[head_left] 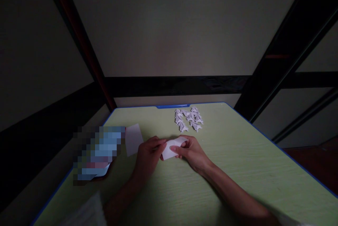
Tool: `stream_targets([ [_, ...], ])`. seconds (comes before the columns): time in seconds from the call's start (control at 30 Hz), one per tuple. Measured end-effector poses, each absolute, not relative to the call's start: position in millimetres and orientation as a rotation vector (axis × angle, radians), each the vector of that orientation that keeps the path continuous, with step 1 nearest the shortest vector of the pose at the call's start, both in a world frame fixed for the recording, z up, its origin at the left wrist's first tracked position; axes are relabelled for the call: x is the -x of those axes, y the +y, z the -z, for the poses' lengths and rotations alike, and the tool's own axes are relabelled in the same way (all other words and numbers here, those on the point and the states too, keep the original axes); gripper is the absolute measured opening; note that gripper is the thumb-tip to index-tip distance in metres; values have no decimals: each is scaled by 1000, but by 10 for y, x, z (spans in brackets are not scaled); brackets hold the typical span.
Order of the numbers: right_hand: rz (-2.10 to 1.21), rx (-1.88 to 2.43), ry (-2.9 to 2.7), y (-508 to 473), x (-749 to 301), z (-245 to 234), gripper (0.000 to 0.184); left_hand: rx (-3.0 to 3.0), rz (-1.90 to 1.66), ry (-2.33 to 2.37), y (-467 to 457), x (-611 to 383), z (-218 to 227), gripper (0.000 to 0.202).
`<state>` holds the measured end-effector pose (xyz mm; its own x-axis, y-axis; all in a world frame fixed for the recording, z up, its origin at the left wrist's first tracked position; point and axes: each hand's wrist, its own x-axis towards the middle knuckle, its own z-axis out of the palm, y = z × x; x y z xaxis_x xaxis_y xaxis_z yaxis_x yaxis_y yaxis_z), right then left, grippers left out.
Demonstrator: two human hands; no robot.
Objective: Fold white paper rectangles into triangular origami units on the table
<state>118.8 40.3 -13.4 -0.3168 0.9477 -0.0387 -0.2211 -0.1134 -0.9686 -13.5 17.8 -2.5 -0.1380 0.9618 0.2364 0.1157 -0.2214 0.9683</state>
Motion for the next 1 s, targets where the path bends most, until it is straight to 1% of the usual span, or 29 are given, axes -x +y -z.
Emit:
stream_targets([
  [0.13,-1565,920,-1244,414,-1194,149,20,-1452,-1403,1276,172,129,9,12],
  [0.3,-1622,888,-1218,429,-1188,183,29,-1385,-1404,1265,169,139,36,12],
  [0.47,-1690,842,-1110,420,-1182,149,25,-1422,-1377,1168,143,144,22,12],
  [0.77,-1657,743,-1221,430,-1203,180,28,-1426,-1349,1146,153,113,-11,12],
  [0.83,-1676,723,-1225,434,-1204,186,26,-1427,-1346,1191,163,111,-5,12],
  [0.93,-1708,737,-1195,433,-1203,170,20,-1354,-1345,1269,170,110,10,5],
  [1.0,-1725,749,-1179,429,-1203,153,17,-1282,-1353,1325,170,110,17,8],
])
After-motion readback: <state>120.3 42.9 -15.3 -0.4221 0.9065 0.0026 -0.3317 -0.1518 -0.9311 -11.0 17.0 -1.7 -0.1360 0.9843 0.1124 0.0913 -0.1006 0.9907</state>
